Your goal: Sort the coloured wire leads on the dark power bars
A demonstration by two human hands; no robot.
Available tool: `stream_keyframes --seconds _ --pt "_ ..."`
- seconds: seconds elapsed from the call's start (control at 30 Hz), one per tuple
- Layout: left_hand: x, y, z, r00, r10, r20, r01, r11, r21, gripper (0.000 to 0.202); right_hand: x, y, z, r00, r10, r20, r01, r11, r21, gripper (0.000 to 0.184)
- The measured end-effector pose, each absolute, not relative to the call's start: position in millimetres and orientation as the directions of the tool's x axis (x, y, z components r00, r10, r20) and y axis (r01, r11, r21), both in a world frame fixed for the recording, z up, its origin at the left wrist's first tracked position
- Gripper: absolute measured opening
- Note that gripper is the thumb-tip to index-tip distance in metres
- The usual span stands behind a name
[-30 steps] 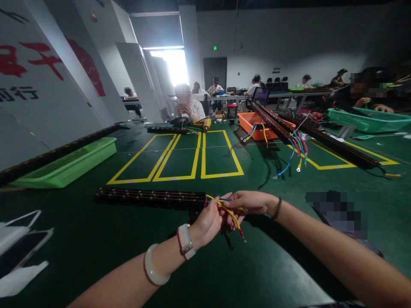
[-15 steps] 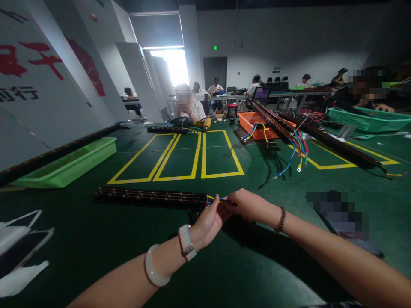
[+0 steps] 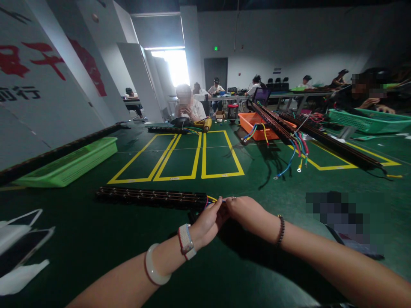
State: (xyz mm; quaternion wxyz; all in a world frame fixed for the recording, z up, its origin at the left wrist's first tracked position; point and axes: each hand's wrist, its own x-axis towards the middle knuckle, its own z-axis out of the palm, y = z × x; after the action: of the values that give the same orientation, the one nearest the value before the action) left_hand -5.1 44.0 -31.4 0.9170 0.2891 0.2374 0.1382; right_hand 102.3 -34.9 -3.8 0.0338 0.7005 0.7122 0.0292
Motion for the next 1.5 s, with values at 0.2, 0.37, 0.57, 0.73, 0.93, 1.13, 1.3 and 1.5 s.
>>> stream_keyframes --seconds 0.2,0.37,0.57,0.73,0.93,1.13,1.3,1.5 --pt "-5.1 42.6 -30.2 0.828 0.422 -0.368 -0.119 0.775 0.62 0.013 95.7 -39.9 11.7 0.025 0.999 -0.039 0.992 -0.02 0.128 0.017" --pt "-7.2 43.4 -27.7 0.83 0.411 -0.376 -0.118 0.79 0.602 0.014 88.1 -53.7 43.9 0.067 0.997 -0.029 0.983 -0.061 0.174 0.01" --pt "-4.8 44.6 -32.6 0.894 0.336 -0.297 -0.111 0.807 0.58 0.024 72.2 -73.1 42.5 -0.013 0.998 -0.069 0.991 0.022 0.134 0.038" --pt "-4.0 46.6 -36.8 0.897 0.344 -0.276 -0.108 0.778 0.618 0.026 63.5 -72.1 14.0 0.055 0.996 -0.065 0.983 -0.042 0.18 0.021" --pt "-3.3 43.6 -31.8 0.866 0.366 -0.34 -0.105 0.799 0.592 0.023 65.1 -73.1 18.5 0.021 0.999 0.036 0.98 -0.028 0.199 0.025" --pt "-5.7 41.6 -28.4 0.84 0.426 -0.335 -0.135 0.763 0.632 0.032 87.6 -74.7 53.3 0.072 0.989 0.128 0.966 -0.101 0.24 0.023" --pt "-6.8 42.6 -26.6 0.846 0.426 -0.32 -0.129 0.747 0.652 0.021 138.2 -50.0 45.2 0.167 0.966 0.2 0.969 -0.198 0.148 0.016" --pt "-8.6 42.6 -21.5 0.79 0.446 -0.421 -0.033 0.716 0.697 0.023 193.3 -22.5 5.5 0.339 0.924 0.176 0.88 -0.246 -0.406 0.011"
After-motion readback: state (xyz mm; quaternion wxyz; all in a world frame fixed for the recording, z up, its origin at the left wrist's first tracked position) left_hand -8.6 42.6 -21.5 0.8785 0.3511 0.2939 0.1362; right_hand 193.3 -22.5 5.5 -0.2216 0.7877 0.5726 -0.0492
